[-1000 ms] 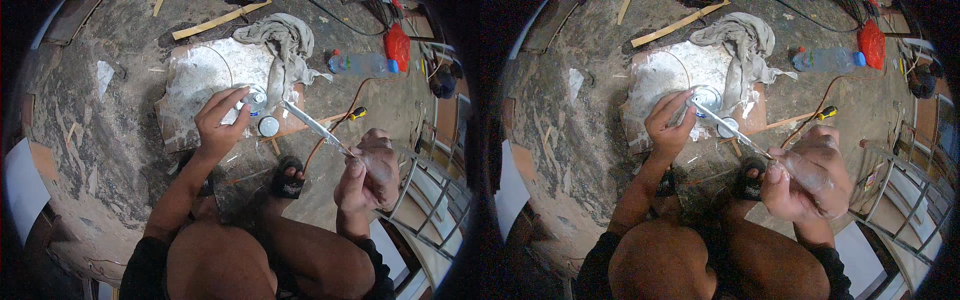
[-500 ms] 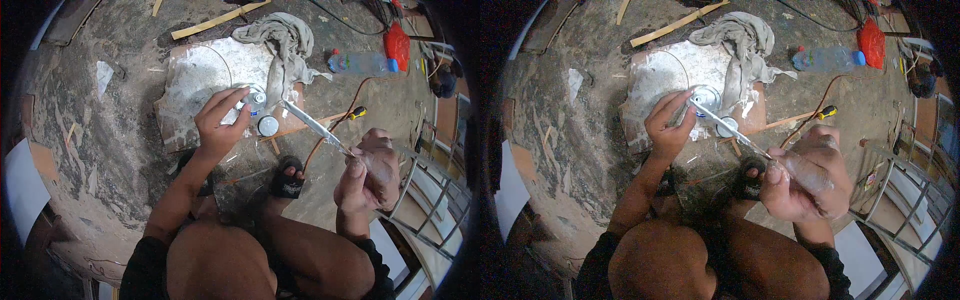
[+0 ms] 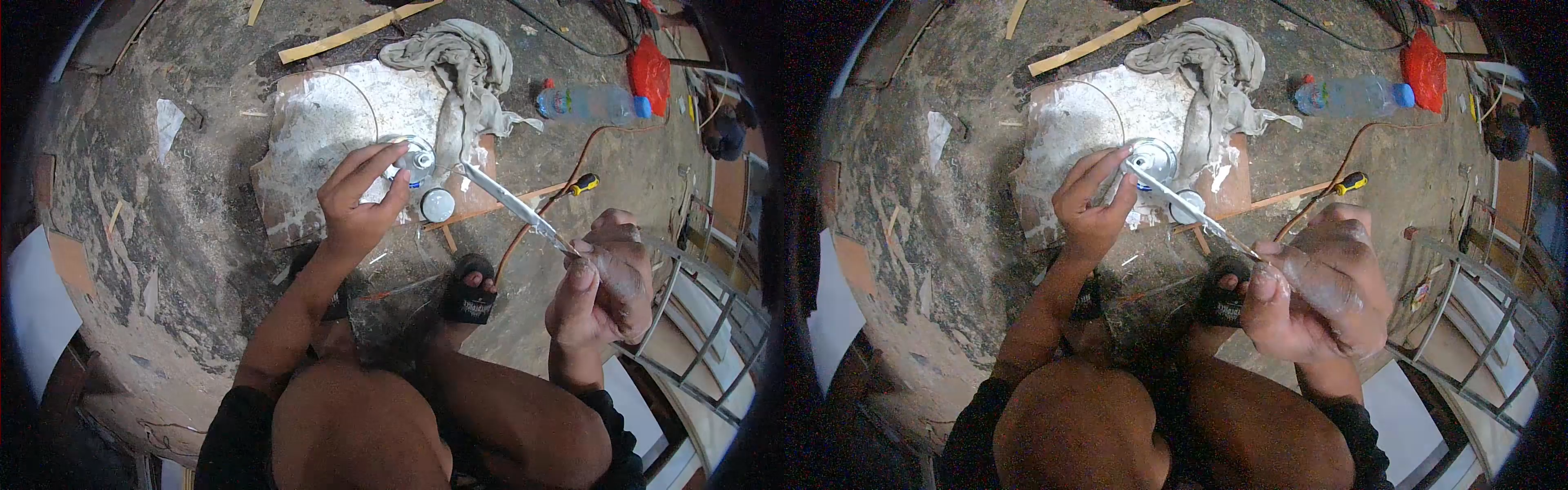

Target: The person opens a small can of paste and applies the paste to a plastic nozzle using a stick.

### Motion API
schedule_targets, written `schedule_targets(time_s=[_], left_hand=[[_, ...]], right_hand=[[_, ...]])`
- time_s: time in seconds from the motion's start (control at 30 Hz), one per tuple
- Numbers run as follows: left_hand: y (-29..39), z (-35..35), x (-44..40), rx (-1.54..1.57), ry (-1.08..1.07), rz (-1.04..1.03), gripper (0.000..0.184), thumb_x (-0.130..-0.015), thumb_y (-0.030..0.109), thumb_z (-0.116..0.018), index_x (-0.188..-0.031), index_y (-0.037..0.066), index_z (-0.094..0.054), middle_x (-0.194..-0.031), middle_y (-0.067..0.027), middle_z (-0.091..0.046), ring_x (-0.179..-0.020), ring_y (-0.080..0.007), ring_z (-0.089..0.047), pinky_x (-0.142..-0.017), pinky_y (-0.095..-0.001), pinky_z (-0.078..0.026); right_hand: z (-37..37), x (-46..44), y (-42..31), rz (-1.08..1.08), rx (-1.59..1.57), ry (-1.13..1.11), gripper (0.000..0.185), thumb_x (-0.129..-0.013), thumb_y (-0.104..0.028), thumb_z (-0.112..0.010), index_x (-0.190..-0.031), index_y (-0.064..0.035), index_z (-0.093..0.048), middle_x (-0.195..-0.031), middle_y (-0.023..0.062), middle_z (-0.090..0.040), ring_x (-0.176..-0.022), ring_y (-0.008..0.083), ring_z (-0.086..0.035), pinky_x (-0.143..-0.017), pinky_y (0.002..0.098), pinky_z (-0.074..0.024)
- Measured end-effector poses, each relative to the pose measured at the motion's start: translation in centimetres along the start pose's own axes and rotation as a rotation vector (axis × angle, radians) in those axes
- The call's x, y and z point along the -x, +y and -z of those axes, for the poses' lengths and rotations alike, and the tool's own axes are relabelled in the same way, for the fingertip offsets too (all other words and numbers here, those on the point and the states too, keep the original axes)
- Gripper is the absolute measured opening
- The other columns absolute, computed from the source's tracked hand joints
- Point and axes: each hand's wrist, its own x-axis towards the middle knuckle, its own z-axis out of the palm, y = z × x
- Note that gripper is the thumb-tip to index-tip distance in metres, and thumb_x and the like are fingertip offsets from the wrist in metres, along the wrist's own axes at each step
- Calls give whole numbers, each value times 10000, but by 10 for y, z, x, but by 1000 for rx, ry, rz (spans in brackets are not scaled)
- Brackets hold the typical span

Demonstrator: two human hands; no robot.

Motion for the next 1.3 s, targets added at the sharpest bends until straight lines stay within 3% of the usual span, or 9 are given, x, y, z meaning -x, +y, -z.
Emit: schedule_targets(time_s=[0.4,0.5,0.8,0.9,1.0,1.1,1.3], left_hand=[[4,1,-1,-5,1,11,347,-768,-40,-747,-1108,28,-723,-1057,-121,-718,-956,-234,-712,-824,-324,-564],[6,2,-2,0,-9,20,344,-770,-43,-744,-1106,27,-723,-1057,-124,-717,-956,-236,-712,-824,-324,-565],[11,3,-3,40,13,32,345,-776,-32,-753,-1118,12,-726,-1052,-131,-722,-966,-230,-695,-859,-313,-530],[14,5,-5,46,10,13,342,-776,-29,-758,-1115,5,-724,-1060,-133,-723,-975,-228,-693,-863,-316,-531],[15,4,-6,64,36,-20,344,-776,-39,-746,-1115,12,-720,-1062,-132,-719,-963,-227,-703,-834,-322,-556],[17,4,-8,83,64,-11,351,-775,-45,-741,-1120,17,-718,-1063,-132,-718,-959,-222,-709,-823,-324,-567],[12,9,-4,65,60,42,336,-782,-47,-747,-1115,-19,-715,-1099,-151,-704,-1015,-236,-680,-885,-328,-530]], right_hand=[[3,-1,-1,-3,8,-32,153,-938,-150,-634,-904,-2,-642,-768,102,-609,-670,209,-527,-715,415,-434],[-2,0,7,63,-37,28,78,-798,-17,-674,-875,-12,-681,-781,75,-654,-632,202,-581,-655,380,-452],[-18,5,19,74,-23,51,139,-738,13,-729,-873,-17,-709,-760,72,-654,-584,210,-568,-629,369,-455],[-21,10,16,10,-67,-6,57,-874,-16,-688,-908,19,-658,-806,117,-637,-693,235,-580,-745,414,-460],[-34,12,26,46,-16,84,138,-710,10,-759,-837,-16,-711,-696,77,-650,-581,218,-586,-616,347,-453],[-35,13,26,41,13,28,123,-704,23,-759,-811,-14,-710,-688,81,-651,-572,222,-589,-604,333,-450],[-39,15,36,7,-14,123,119,-718,24,-759,-820,-16,-712,-688,84,-648,-584,221,-592,-595,330,-440]])
